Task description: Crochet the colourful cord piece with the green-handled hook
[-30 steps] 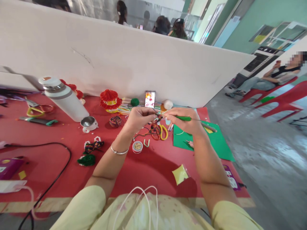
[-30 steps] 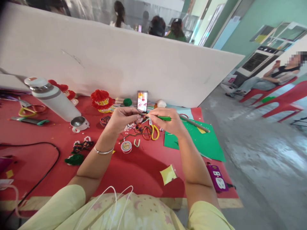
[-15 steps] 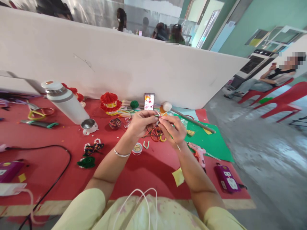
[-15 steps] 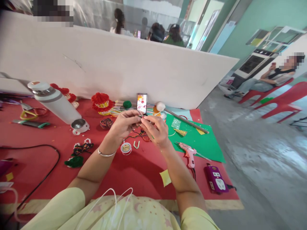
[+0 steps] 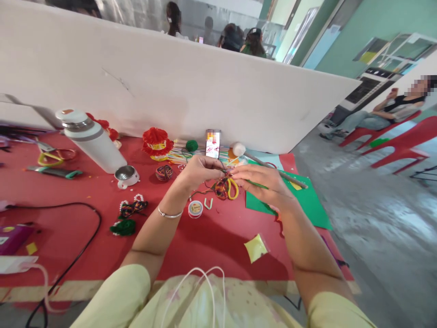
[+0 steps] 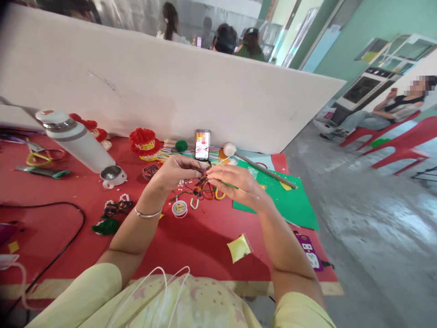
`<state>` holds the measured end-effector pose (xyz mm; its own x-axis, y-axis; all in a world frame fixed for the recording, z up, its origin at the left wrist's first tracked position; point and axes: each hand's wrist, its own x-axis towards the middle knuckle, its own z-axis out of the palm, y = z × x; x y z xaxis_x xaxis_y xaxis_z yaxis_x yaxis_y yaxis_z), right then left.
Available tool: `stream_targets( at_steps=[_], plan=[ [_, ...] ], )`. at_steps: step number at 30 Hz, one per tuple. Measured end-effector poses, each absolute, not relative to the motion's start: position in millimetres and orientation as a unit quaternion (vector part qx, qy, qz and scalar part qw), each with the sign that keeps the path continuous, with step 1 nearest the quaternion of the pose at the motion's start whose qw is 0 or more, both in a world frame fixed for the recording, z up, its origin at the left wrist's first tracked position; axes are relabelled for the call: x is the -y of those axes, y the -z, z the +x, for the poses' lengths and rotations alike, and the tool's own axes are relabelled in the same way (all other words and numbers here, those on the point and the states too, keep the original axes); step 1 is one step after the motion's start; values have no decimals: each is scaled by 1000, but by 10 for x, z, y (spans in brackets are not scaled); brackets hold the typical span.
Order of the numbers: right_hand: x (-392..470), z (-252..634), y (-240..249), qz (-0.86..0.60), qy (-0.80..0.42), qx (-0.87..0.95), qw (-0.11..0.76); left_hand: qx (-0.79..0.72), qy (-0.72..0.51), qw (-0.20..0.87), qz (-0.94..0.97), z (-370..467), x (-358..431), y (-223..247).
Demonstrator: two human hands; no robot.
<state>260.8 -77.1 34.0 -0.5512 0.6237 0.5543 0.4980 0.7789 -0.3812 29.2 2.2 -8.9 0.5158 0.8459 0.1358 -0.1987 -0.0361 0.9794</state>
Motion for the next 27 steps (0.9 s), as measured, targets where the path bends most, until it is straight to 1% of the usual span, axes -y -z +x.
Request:
stream_targets(
  at_steps=[2,7,14,17,19,21,23,27],
  plan=[
    [766,2614,-386,-314,-108,876,350,-268,-406,633,603,296,-29,113],
    [770,2566,-381,-351,-96,873,325,-279,-431,599,614,324,-15,137],
    [733,2562,-263,-364,-180,851,334,-266,-434,562,651,326,11,135],
    [748,2516,-225,-370,-177,832,374,-260,-440,546,663,342,21,130],
    [774,2458,-208,-407,-168,797,413,-265,-448,526,672,356,26,127],
    [791,2410,-201,-443,-155,770,433,-277,-453,502,682,366,24,125],
    [791,2395,-207,-458,-145,770,419,-292,-455,478,692,369,16,128],
    [779,2451,-262,-455,-165,804,346,-308,-441,456,709,364,-5,158]
  ],
)
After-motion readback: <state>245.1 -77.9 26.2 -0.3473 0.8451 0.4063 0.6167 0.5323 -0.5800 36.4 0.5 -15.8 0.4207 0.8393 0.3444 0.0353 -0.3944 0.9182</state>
